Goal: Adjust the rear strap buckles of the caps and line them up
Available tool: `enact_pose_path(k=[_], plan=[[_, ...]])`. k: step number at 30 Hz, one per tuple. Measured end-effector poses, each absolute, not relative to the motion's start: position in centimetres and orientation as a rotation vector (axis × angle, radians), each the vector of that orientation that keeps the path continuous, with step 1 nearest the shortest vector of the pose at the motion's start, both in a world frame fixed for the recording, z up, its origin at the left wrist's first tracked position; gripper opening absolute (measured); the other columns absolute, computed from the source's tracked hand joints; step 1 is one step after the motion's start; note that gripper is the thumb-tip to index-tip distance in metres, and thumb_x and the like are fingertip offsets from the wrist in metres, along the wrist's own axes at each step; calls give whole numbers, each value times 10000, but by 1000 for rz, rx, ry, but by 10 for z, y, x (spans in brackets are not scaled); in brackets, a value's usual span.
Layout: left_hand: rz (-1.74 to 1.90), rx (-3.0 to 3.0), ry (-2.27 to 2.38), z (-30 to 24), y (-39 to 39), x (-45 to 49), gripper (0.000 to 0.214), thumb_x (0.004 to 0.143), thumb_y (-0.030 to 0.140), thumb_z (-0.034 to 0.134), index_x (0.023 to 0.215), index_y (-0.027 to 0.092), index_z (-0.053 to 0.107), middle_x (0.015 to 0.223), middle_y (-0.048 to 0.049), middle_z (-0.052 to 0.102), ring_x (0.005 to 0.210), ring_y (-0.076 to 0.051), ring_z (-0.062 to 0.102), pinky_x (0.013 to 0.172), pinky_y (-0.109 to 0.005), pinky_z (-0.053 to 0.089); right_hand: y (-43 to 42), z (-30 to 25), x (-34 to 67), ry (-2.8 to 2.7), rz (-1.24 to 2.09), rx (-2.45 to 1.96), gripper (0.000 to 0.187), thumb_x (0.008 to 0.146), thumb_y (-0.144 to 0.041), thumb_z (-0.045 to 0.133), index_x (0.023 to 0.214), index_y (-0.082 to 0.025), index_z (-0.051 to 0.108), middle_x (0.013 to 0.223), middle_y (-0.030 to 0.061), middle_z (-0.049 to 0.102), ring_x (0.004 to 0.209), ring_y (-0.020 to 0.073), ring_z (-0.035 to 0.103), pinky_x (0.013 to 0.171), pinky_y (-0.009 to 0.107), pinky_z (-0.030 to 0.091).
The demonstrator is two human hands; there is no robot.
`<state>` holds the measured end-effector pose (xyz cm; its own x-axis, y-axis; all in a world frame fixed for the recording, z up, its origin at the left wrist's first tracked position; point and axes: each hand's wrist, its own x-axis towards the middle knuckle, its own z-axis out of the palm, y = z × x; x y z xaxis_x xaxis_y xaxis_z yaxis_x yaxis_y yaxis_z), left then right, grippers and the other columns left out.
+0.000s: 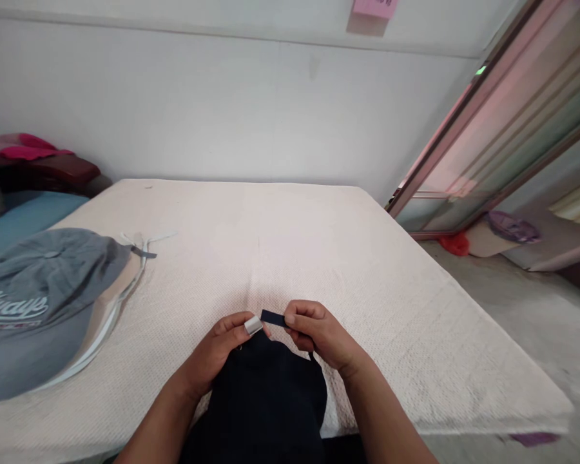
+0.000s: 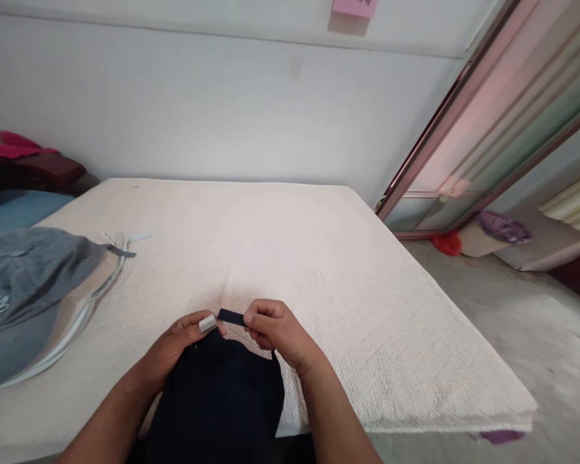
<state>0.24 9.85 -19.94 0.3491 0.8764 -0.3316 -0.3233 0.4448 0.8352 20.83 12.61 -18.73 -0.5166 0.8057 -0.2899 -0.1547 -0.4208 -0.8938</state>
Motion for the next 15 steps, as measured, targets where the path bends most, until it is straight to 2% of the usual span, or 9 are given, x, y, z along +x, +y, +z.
enact_pose_path(k=[8,15], plan=[[878,723,941,-206,98,-1,238,728,342,713,917,197,719,728,-24,690,580,-107,559,560,-203,407,125,-186,207,-1148,2054,-950,222,764,-310,645,661,-164,513,534,-63,420,412,34,275,404,200,160],[861,740,961,-201,97,-1,224,750,336,690,909,180,711,750,-31,698,624,-128,585,595,-219,417,125,-186,208,-1198,2077,-931,187,770,-274,628,660,-158,531,532,-61,432,421,37,281,408,204,164]])
